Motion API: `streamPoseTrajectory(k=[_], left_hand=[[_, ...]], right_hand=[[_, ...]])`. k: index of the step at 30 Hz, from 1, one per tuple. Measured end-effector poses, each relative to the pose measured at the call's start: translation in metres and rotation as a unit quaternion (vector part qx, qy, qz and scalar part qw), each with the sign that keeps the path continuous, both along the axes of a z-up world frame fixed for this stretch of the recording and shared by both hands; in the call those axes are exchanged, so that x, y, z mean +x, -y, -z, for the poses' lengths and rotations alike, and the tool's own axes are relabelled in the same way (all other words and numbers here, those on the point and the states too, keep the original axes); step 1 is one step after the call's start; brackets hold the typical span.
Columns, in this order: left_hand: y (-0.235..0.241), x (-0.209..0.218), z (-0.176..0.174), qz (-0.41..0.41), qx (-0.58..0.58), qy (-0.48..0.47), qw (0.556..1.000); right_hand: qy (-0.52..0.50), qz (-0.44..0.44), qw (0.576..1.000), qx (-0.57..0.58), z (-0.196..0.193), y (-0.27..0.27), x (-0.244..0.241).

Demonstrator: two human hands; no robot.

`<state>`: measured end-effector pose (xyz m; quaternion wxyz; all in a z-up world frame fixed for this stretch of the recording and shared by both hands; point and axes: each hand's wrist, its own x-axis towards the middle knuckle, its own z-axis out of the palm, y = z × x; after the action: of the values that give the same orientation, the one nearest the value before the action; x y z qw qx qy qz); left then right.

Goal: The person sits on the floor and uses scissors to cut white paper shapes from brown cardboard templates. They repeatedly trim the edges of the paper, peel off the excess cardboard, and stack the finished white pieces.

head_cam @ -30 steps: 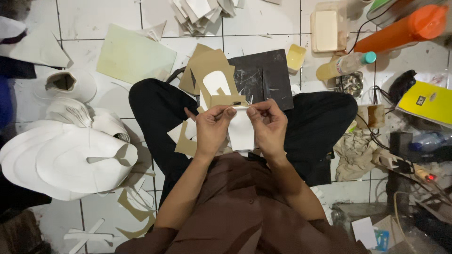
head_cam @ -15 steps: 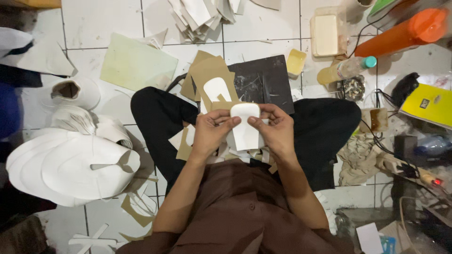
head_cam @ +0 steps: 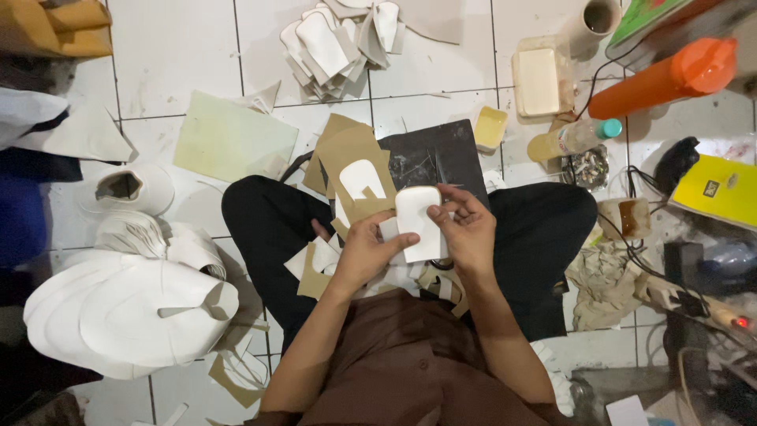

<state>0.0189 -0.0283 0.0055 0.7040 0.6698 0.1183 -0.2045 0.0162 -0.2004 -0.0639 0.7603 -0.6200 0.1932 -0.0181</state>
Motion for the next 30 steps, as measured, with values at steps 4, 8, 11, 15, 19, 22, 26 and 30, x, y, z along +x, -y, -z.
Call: streamPoseTrajectory(k=[4,8,11,15,19,22,26,30], left_hand=[[-0.012,0.009,0.009,-0.02,0.078,-0.002,0.997],[-0.01,0.018,-0.004,-0.047,-0.006,-0.027,0.999],[-0.003,0.017,0.002,-0.017,-0.095,-0.047,0.994],[-0.019,0.04,0.017,0.0,-0.062,-0.015,0.998],[-0.029,0.071,0.012,0.193,0.026,0.022,0.981],[-0.022,0.082,0.002,0.087,-0.034,0.013,0.996],[-0.025,0.098,0.05,-0.005,-0.045,-0.001,0.999],[-0.047,0.155,0.075,-0.098,0.01,0.141,0.985]], right_hand=[[-0.028,-0.097,0.995,0.012,-0.052,-0.016,0.007],[-0.072,-0.093,0.993,-0.028,-0.037,-0.015,0.016],[-0.068,-0.056,0.996,-0.034,-0.026,-0.014,0.024],[-0.039,-0.045,0.998,0.002,-0.004,-0.015,0.02],[-0.022,-0.035,0.999,0.009,0.0,-0.012,0.022],[-0.004,-0.056,0.998,-0.024,-0.003,-0.01,0.027],[-0.007,-0.079,0.996,-0.046,-0.001,-0.006,0.031],[-0.029,-0.064,0.995,-0.069,-0.004,0.006,0.025]])
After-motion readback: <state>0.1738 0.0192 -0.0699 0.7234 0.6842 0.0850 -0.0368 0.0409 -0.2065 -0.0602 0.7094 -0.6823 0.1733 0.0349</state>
